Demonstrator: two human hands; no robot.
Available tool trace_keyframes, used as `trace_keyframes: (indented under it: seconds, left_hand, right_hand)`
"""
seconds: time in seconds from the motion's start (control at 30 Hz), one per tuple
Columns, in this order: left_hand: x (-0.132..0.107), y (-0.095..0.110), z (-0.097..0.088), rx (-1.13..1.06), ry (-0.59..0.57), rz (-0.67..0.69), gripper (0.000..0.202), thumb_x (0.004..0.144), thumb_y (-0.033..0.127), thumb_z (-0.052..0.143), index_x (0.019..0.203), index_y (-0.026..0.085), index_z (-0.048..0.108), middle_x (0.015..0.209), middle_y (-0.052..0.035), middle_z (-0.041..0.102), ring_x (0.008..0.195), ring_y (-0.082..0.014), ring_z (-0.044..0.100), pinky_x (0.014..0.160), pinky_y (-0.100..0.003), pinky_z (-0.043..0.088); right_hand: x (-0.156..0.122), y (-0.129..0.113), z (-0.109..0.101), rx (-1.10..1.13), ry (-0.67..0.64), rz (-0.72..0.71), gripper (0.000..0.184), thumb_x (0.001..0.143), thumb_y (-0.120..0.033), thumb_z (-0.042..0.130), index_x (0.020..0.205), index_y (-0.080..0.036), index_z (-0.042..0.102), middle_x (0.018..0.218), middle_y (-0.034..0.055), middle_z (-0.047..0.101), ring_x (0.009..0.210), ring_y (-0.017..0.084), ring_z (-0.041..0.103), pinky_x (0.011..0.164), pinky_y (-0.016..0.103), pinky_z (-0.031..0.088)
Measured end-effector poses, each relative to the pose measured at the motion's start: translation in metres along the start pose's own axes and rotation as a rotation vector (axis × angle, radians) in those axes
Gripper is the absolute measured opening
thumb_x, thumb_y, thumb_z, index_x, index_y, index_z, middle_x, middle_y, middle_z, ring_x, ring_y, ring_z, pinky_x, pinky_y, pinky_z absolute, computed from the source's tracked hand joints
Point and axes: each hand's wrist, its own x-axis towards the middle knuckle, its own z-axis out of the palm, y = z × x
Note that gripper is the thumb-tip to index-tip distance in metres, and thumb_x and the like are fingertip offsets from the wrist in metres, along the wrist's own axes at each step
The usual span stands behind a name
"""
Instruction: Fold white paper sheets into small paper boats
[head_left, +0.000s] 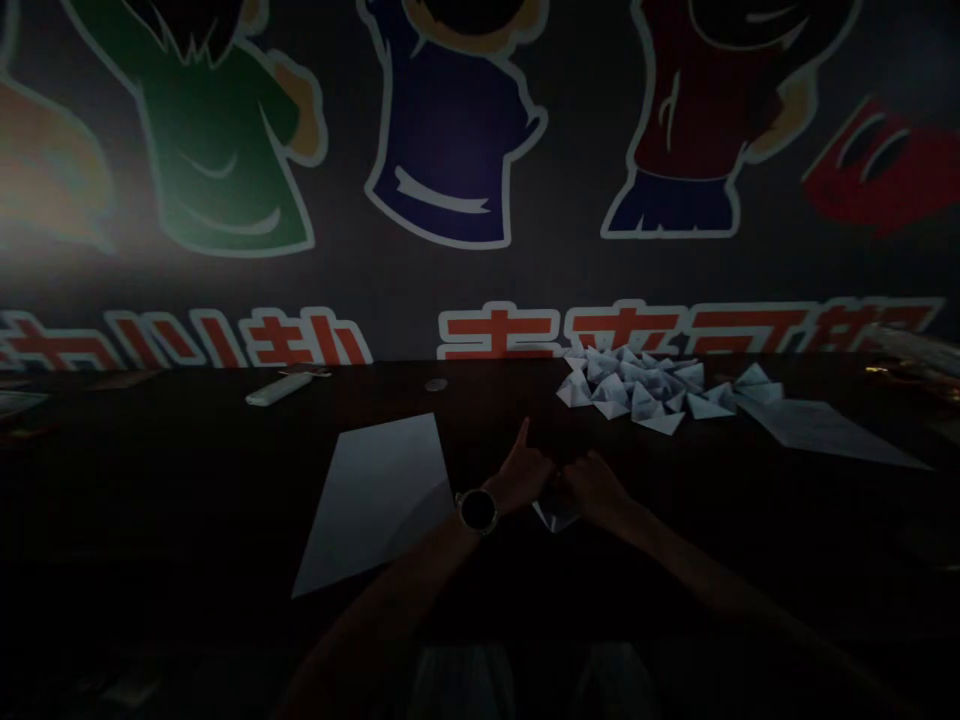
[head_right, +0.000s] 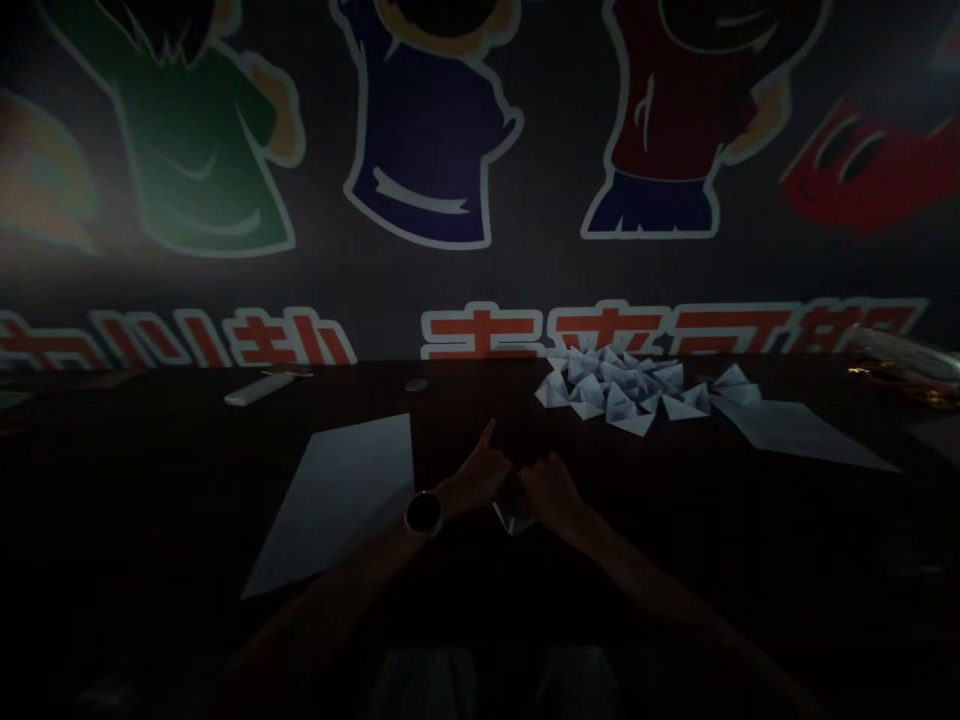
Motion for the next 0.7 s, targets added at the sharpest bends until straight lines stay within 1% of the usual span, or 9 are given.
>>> trace_keyframes:
  seconds: [0.07,0.13,0.27,0.37,0.47,0.53,0.57,0.63,0.7]
  left_hand:
    - [-0.004,0.000,0.002,-0.022,-0.003,-0.070,0.020,0.076,0.009,0.049,0.062,0.016,0.062,0.058,0.0004,0.063,0.066,-0.0171,0.065,0.108,-0.060,0.003]
    - [-0.008,-0.001,0.004,-0.028,0.017,-0.110,0.021,0.076,0.008,0.048,0.063,0.015,0.062,0.060,-0.0013,0.064,0.069,-0.0183,0.065,0.107,-0.061,0.005]
    - [-0.012,-0.003,0.007,-0.009,0.065,-0.130,0.024,0.077,0.006,0.044,0.062,0.016,0.062,0.059,-0.0010,0.062,0.067,-0.0180,0.063,0.109,-0.057,0.003]
    - [-0.014,-0.004,0.007,-0.058,0.118,-0.190,0.027,0.078,0.005,0.041,0.064,0.018,0.061,0.061,0.0002,0.061,0.070,-0.0174,0.062,0.111,-0.054,0.000]
    - [-0.018,-0.001,0.005,-0.179,0.207,-0.238,0.025,0.079,0.005,0.042,0.076,0.019,0.063,0.074,-0.0001,0.064,0.083,-0.0172,0.060,0.111,-0.052,-0.001]
    - [-0.020,0.002,0.004,-0.246,0.263,-0.262,0.022,0.077,0.007,0.048,0.087,0.020,0.063,0.087,-0.0013,0.064,0.093,-0.0182,0.058,0.111,-0.051,0.001]
    - [-0.021,0.003,0.004,-0.275,0.294,-0.276,0.024,0.075,0.009,0.051,0.094,0.020,0.062,0.094,-0.0023,0.063,0.098,-0.0191,0.055,0.111,-0.051,0.003]
    - [-0.022,0.006,0.006,-0.342,0.353,-0.328,0.033,0.072,0.011,0.057,0.104,0.021,0.058,0.110,-0.0046,0.057,0.108,-0.0215,0.050,0.110,-0.050,0.012]
    - [-0.022,0.006,0.012,-0.450,0.398,-0.407,0.040,0.070,0.012,0.060,0.108,0.022,0.055,0.121,-0.0065,0.050,0.115,-0.0236,0.045,0.105,-0.047,0.025]
  right_hand:
    - [-0.001,-0.002,-0.001,0.017,0.035,0.006,0.019,0.082,-0.019,0.050,0.083,-0.012,0.068,0.086,0.0138,0.069,0.089,0.024,0.063,0.085,0.035,0.034]
    - [-0.001,-0.004,-0.002,0.030,0.043,0.000,0.017,0.080,-0.021,0.054,0.083,-0.011,0.068,0.085,0.0146,0.069,0.089,0.025,0.062,0.083,0.035,0.035]
    - [0.004,-0.008,-0.004,0.041,0.033,-0.004,0.016,0.080,-0.017,0.054,0.081,-0.014,0.069,0.087,0.0138,0.069,0.090,0.024,0.062,0.084,0.034,0.034]
    - [0.010,-0.006,-0.001,0.046,0.058,0.022,0.020,0.082,-0.013,0.048,0.081,-0.014,0.068,0.087,0.0135,0.068,0.090,0.023,0.061,0.087,0.035,0.033]
    - [0.017,0.000,0.005,0.046,0.089,0.048,0.023,0.083,-0.009,0.045,0.083,-0.013,0.068,0.089,0.0141,0.068,0.093,0.023,0.059,0.089,0.036,0.031]
    - [0.021,0.002,0.009,0.051,0.100,0.049,0.022,0.081,-0.009,0.046,0.086,-0.012,0.067,0.089,0.0135,0.067,0.095,0.024,0.058,0.090,0.037,0.031]
    - [0.022,0.003,0.011,0.053,0.104,0.045,0.021,0.081,-0.009,0.047,0.086,-0.012,0.067,0.089,0.0131,0.067,0.095,0.024,0.058,0.090,0.038,0.031]
    - [0.025,0.006,0.013,0.055,0.108,0.025,0.020,0.080,-0.009,0.049,0.086,-0.013,0.067,0.089,0.0123,0.067,0.097,0.025,0.057,0.089,0.038,0.032]
    - [0.027,0.010,0.014,0.076,0.144,0.002,0.017,0.079,-0.012,0.052,0.084,-0.015,0.068,0.091,0.0115,0.067,0.098,0.025,0.055,0.088,0.039,0.033]
